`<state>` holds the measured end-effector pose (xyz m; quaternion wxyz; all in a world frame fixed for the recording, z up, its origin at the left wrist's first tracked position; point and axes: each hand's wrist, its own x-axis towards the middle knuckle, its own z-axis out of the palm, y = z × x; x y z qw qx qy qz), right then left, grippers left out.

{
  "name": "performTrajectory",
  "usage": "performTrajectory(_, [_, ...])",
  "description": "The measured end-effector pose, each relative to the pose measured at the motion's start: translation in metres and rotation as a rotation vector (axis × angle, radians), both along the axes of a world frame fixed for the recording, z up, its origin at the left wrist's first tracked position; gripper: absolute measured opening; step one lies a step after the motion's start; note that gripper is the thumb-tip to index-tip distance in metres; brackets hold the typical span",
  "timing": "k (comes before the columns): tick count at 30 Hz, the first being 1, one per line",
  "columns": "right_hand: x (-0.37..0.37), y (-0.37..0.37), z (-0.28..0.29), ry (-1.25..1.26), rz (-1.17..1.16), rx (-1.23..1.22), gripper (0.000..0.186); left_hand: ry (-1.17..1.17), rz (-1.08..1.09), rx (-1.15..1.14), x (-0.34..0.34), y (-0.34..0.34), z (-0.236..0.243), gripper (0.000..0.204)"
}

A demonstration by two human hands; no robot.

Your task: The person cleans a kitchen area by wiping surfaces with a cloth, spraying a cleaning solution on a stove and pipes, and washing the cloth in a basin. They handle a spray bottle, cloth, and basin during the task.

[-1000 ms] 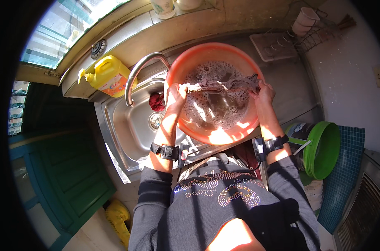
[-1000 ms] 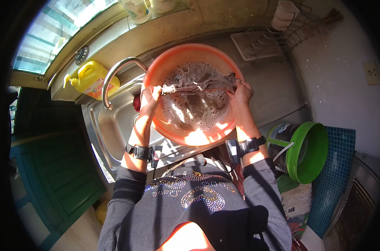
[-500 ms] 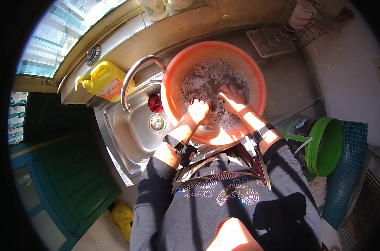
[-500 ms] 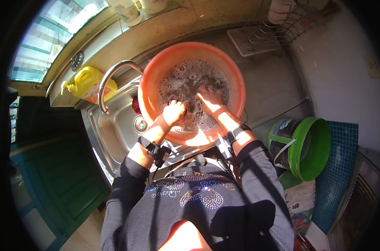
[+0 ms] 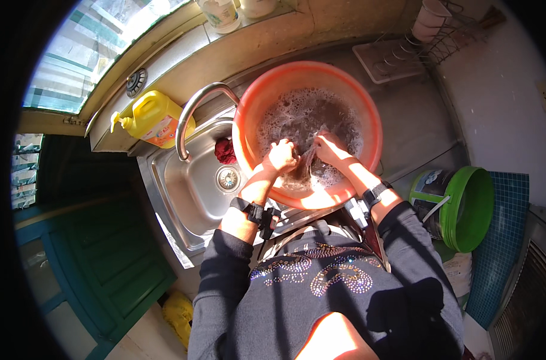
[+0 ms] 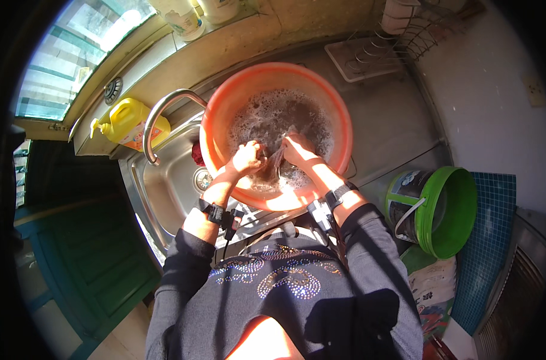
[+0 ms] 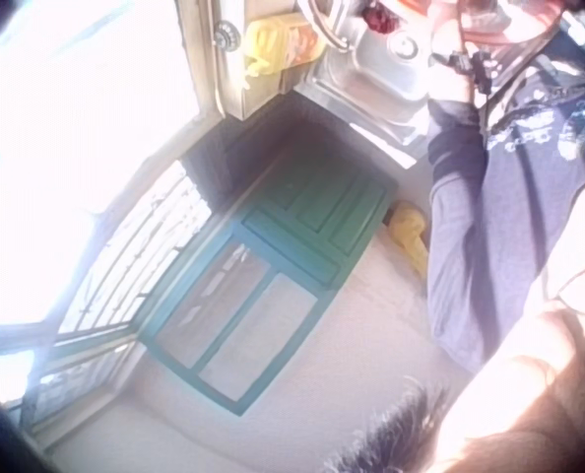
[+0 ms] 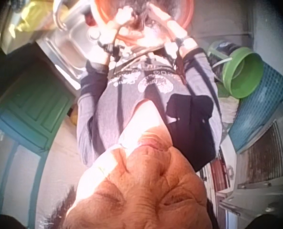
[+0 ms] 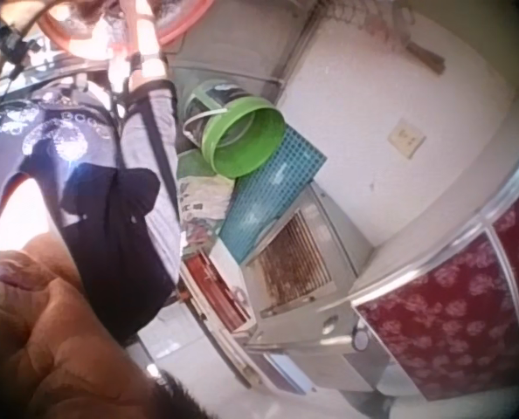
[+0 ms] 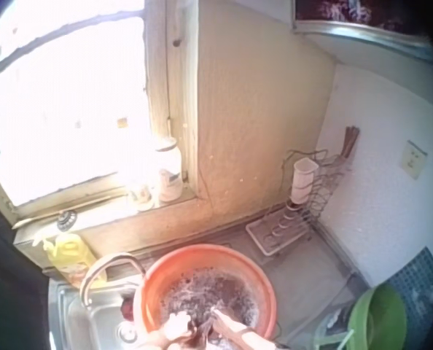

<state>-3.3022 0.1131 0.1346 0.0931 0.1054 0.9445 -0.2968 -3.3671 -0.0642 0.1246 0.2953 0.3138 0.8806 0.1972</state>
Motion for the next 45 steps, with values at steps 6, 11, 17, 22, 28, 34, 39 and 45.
performTrajectory(6, [-0.008, 0.003, 0.05, -0.193, -0.219, -1.328, 0.013, -0.614, 0.735, 0.531, -0.001, 0.008, 0.02, 0.051])
performTrajectory(11, [-0.005, -0.009, 0.118, 0.021, -0.283, -1.753, 0.003, -1.356, 1.152, 0.839, 0.006, 0.019, 0.053, 0.072])
performTrajectory(17, [0.019, -0.075, 0.119, 0.723, 0.104, -0.552, 0.016, -1.561, 0.753, 1.4, -0.004, 0.007, -0.024, 0.05])
performTrajectory(22, [-0.025, -0.063, 0.052, 0.724, -0.367, -0.28, 0.019, -1.175, 0.93, 1.405, 0.014, 0.018, -0.026, 0.046])
performTrajectory(28, [-0.036, -0.047, 0.042, 0.209, -0.736, -1.717, 0.016, -1.334, 1.089, 1.389, 0.015, 0.03, 0.078, 0.042])
performTrajectory(34, [-0.01, -0.097, 0.095, 0.59, -0.21, -0.26, 0.029, -1.702, 0.569, 1.649, 0.032, 0.008, 0.115, 0.04])
performTrajectory(39, [-0.03, -0.057, 0.087, 0.208, -0.35, -0.262, 0.035, -1.435, 1.058, 1.222, 0.028, 0.03, 0.104, 0.043])
performTrajectory(45, [-0.014, -0.044, 0.088, 0.351, 0.037, -0.679, 0.042, -1.22, 0.876, 1.047, 0.016, 0.02, 0.091, 0.05])
